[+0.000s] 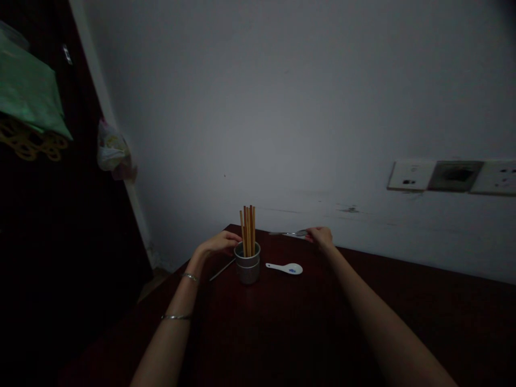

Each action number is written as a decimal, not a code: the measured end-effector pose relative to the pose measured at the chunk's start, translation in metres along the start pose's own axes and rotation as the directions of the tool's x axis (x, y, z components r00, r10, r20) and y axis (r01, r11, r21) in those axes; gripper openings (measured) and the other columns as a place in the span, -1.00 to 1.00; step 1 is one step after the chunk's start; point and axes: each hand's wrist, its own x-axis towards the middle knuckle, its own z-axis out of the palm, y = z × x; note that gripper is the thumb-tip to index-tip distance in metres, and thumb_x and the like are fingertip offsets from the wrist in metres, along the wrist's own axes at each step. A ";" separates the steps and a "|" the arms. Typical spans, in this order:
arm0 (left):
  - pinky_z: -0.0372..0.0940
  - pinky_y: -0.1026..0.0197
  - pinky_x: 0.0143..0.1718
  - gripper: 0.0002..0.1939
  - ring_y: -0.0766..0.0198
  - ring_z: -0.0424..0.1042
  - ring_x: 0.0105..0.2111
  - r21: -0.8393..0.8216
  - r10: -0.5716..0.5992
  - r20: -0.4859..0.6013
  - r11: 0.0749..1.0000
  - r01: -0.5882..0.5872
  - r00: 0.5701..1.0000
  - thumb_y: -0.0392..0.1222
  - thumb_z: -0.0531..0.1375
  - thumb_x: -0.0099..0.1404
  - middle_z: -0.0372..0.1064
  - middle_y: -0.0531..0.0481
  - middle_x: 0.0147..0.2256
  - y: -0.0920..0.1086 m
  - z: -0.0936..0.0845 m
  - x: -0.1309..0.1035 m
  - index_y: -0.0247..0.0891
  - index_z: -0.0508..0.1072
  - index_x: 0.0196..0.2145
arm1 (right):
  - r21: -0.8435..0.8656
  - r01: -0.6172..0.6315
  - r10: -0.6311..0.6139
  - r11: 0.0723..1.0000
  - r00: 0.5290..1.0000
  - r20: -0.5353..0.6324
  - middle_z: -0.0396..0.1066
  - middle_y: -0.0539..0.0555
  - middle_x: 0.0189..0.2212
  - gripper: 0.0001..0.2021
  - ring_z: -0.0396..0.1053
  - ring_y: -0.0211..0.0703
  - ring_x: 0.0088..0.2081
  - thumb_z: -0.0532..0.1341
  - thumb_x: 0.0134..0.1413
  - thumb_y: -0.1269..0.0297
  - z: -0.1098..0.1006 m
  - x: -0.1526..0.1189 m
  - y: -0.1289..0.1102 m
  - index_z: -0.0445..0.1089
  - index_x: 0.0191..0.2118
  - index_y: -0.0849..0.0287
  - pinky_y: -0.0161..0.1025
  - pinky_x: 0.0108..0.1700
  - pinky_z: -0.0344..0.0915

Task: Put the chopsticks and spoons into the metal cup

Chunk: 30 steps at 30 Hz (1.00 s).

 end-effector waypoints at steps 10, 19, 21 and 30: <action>0.12 0.28 -0.42 -0.79 0.38 0.26 -0.49 -0.046 -0.042 -0.025 0.998 0.040 0.999 -0.25 0.17 0.02 0.38 -0.01 -0.45 0.005 0.003 -0.002 -0.36 0.47 -0.34 | 0.046 -0.172 0.171 0.984 0.985 0.019 0.46 0.20 -0.48 -0.90 0.49 -0.09 -0.41 0.21 -0.16 0.55 0.023 -0.003 0.040 0.28 -0.48 0.27 -0.38 -0.45 0.45; 0.15 0.25 -0.40 -0.76 0.36 0.28 -0.50 -0.060 -0.029 -0.026 0.998 0.027 0.999 -0.26 0.15 0.03 0.38 -0.04 -0.45 0.002 0.003 -0.001 -0.38 0.46 -0.31 | -0.090 -0.218 0.226 0.972 0.970 0.090 0.46 0.21 -0.54 -0.87 0.47 -0.11 -0.50 0.30 -0.21 0.51 0.033 -0.007 0.047 0.34 -0.44 0.37 -0.35 -0.47 0.45; 0.16 0.25 -0.40 -0.77 0.37 0.28 -0.50 -0.055 -0.023 -0.020 0.998 0.022 1.000 -0.25 0.15 0.02 0.39 -0.03 -0.45 0.002 0.003 -0.001 -0.38 0.46 -0.33 | -0.130 -0.211 0.227 0.969 0.966 0.126 0.44 0.17 -0.61 -0.85 0.46 -0.15 -0.54 0.32 -0.23 0.50 0.034 -0.010 0.047 0.35 -0.44 0.38 -0.37 -0.47 0.44; 0.18 0.26 -0.38 -0.75 0.33 0.32 -0.45 0.022 -0.010 -0.017 1.000 0.011 1.000 -0.24 0.14 0.03 0.42 -0.05 -0.40 0.005 0.004 -0.003 -0.33 0.48 -0.30 | -0.374 -0.096 0.226 0.923 0.920 0.321 0.36 0.13 -0.76 -0.81 0.26 -0.32 -0.77 0.35 -0.26 0.36 0.036 -0.025 0.035 0.36 -0.60 0.38 -0.48 -0.77 0.17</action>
